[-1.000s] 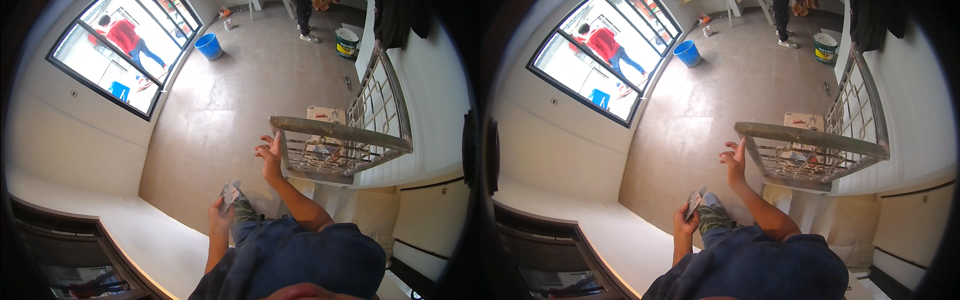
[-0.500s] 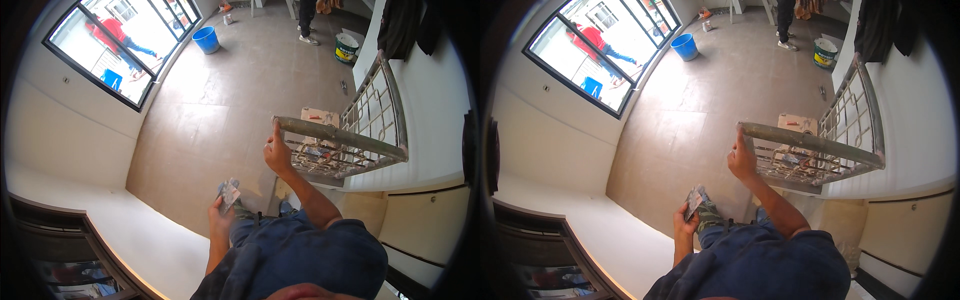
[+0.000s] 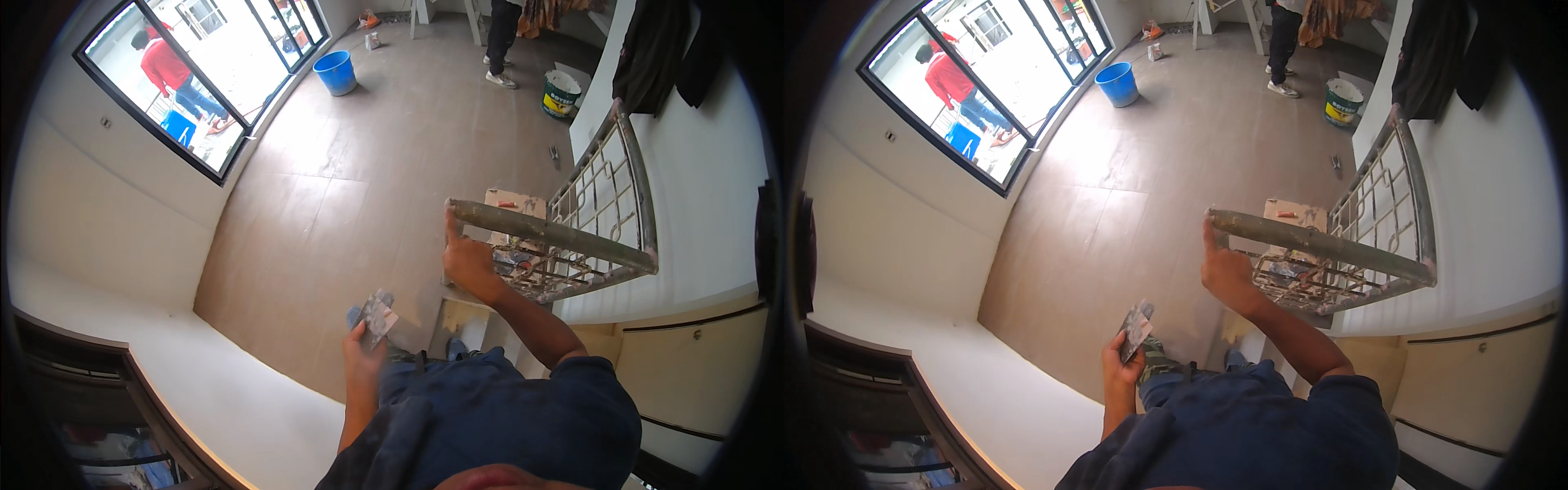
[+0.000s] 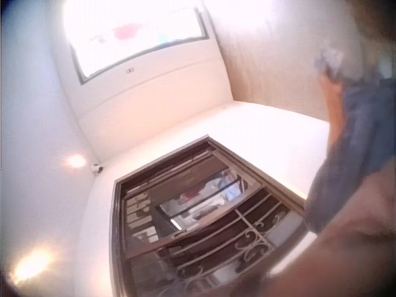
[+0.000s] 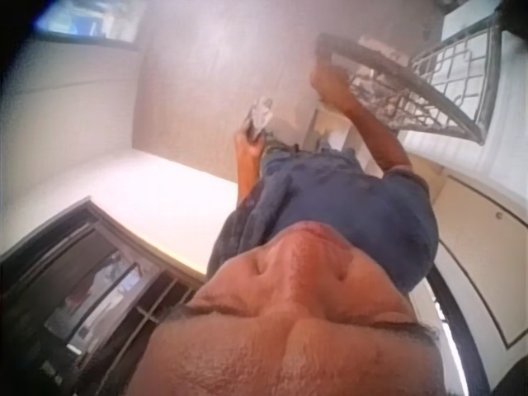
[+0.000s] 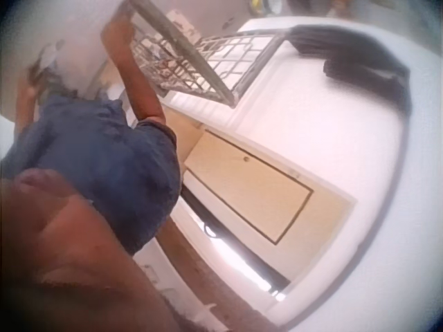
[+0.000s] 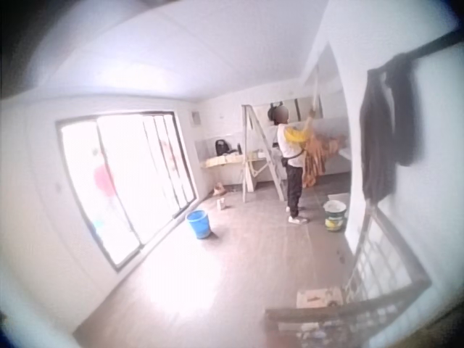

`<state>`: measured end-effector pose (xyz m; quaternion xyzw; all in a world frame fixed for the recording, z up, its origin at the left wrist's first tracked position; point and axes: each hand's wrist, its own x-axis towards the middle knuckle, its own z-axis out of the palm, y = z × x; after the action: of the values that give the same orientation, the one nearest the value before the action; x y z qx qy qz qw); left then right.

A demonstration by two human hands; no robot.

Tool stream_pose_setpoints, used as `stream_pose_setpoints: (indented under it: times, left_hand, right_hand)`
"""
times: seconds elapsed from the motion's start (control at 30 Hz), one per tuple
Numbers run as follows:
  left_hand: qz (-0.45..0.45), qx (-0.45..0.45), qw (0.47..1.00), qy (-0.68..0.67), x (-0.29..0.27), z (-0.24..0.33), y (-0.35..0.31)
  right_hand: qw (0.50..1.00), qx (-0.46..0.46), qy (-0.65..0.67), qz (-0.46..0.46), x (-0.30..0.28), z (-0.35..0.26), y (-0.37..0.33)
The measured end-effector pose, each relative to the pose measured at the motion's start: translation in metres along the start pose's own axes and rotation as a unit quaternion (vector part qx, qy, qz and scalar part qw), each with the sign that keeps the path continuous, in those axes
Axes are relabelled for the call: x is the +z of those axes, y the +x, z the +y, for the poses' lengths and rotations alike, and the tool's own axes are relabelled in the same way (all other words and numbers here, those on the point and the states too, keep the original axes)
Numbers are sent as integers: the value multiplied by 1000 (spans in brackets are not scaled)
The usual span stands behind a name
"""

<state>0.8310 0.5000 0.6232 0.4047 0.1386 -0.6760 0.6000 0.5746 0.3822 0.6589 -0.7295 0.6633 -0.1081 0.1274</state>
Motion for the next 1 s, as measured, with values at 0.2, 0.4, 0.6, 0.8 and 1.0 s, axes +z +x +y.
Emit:
stream_pose_setpoints:
  times: [0.2,0.4,0.6,0.8,1.0]
  left_hand:
    - [31,8,999,20,-2,-4,4]
    - [3,10,1000,23,-12,-6,9]
    - [-29,0,1000,-3,-8,-4,9]
    - [-132,-28,990,31,29,-15,11]
    - [-232,-95,964,91,70,-21,6]
  right_hand:
    - [1000,21,2,15,-23,0,15]
    - [997,80,-19,0,-34,4,10]
    - [1000,9,-19,-6,-43,6,13]
    - [956,-45,279,-80,-11,10,-13]
    - [841,-131,523,-45,0,3,-40]
